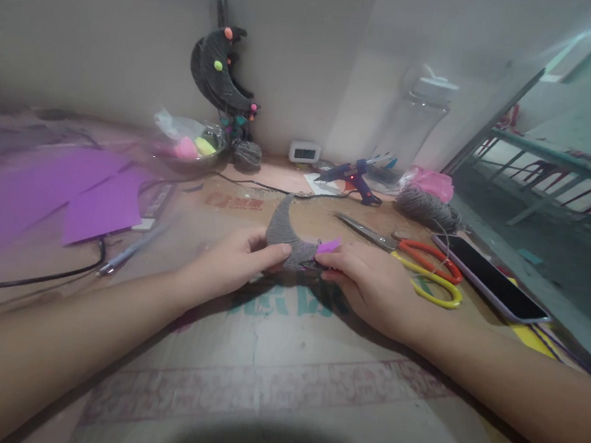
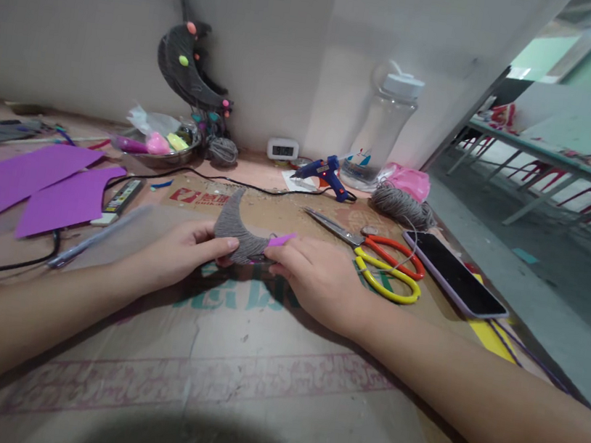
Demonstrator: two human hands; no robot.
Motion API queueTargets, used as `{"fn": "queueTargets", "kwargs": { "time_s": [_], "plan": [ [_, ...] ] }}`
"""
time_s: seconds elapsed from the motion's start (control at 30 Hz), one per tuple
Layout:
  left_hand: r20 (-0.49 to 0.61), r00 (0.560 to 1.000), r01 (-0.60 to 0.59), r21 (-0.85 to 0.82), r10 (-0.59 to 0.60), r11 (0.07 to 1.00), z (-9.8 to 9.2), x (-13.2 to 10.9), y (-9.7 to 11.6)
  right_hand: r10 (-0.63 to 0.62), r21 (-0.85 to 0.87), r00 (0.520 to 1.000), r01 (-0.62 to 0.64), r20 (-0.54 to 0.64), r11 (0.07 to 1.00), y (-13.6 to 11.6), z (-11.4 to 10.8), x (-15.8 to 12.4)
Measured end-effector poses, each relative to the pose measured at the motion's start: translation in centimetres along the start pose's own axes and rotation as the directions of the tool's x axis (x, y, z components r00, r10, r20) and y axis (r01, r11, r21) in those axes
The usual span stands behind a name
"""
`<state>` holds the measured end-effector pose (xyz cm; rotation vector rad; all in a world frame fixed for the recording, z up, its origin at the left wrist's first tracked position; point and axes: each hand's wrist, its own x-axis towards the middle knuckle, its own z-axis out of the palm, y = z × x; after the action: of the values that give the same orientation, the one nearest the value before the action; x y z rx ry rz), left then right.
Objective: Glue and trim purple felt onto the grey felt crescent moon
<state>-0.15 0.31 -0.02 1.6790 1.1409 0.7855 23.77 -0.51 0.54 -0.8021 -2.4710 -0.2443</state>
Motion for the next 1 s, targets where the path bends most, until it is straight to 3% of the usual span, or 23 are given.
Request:
{"fn": "queueTargets", "kwargs": {
  "time_s": [0.17,1.0],
  "plan": [
    [-0.003,1.0,-0.017,0.007,0.017,1.0,0.05,-0.03,0.23,0.053,0.044,0.998,-0.052,-0.022,0.998,-0.14,-0.06,-0.06],
    [-0.019,1.0,0.002,0.015,-0.001,1.0,0.09,-0.1,0.41,0.009,-0.004,1.0,-0.009,-0.008,1.0,-0.01,0.15,-0.05]
  ]
}}
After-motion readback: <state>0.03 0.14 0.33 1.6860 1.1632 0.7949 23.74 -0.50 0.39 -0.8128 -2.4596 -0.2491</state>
